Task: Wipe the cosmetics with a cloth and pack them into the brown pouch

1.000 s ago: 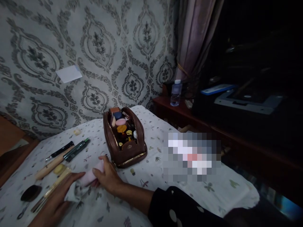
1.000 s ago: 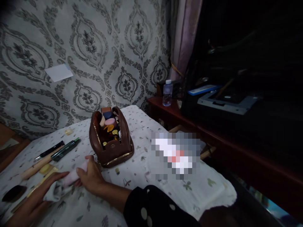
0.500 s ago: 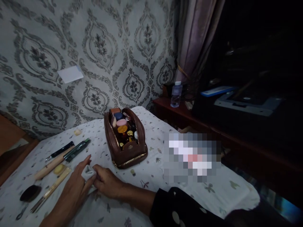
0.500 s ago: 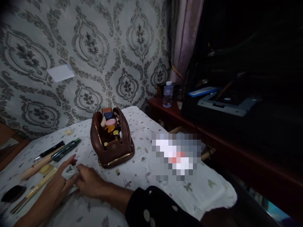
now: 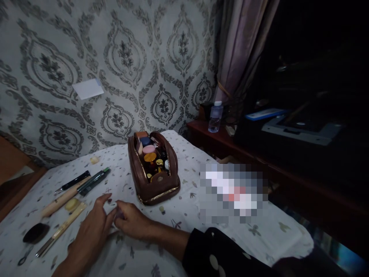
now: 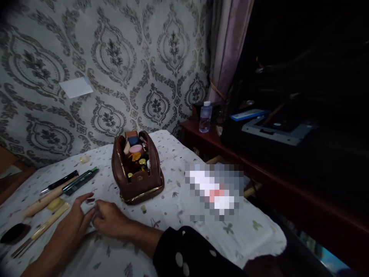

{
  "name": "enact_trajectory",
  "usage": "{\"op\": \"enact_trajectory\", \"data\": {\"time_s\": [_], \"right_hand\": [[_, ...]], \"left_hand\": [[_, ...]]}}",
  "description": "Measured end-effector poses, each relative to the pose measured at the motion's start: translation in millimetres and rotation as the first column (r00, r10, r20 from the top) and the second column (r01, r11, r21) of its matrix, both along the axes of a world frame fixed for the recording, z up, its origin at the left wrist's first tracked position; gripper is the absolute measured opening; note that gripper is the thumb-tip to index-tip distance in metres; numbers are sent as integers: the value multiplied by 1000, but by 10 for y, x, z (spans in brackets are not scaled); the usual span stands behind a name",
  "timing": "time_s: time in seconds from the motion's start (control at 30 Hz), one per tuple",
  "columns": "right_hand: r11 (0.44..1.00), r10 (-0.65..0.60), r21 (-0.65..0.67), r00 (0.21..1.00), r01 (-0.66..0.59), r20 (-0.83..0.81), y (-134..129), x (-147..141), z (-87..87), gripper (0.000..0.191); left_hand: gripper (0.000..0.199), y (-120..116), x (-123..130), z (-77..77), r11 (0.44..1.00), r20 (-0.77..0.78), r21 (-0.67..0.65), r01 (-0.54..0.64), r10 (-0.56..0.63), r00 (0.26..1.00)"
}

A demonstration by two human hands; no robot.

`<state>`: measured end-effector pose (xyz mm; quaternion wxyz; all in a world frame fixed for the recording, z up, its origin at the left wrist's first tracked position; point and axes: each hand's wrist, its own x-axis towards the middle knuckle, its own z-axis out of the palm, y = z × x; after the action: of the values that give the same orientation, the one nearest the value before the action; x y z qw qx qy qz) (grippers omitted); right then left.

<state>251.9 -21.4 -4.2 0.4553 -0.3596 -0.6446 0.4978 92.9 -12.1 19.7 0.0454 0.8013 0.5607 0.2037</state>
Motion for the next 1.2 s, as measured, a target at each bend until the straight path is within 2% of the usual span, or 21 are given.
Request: {"op": "enact_trajectory", "data": {"time_s": [0.1,0.2,0.33,0.47,0.67,0.83,1.03,1.2], "right_hand": [[1000,-3,17,1000,3,-7,20,-12,-31,26],[1000,-13,23,1000,13,19,24,-5,-40,22],[999,11,-43,1000,-11,-11,22,-11,-76,18],[995,27,-93,994,-37,-102,50,-60,-154,18],[974,58,-207,982,-95,-178,88,-101,-180,24],[969,88,-206,969,-137,-229,100,-90,-187,22],[978,83,-168,974,-120,-209,82,-63,-155,36],[969,65,-212,956,-130,-287,71,-65,-120,40]], "left_hand": [[37,-2,8,1,995,-162,36,89,-82,983],[39,13,-34,-20,996,-313,30,86,-72,947],[46,30,-165,-51,996,-366,63,64,-37,930],[51,20,-361,-58,996,-322,17,91,-81,943],[57,-45,-729,-86,983,-305,106,151,-112,946],[57,-133,-951,-43,992,-294,9,127,-119,948],[43,-134,-1030,5,983,-200,-146,114,-142,969],[40,-114,-982,68,954,-11,-248,169,-177,984]]}}
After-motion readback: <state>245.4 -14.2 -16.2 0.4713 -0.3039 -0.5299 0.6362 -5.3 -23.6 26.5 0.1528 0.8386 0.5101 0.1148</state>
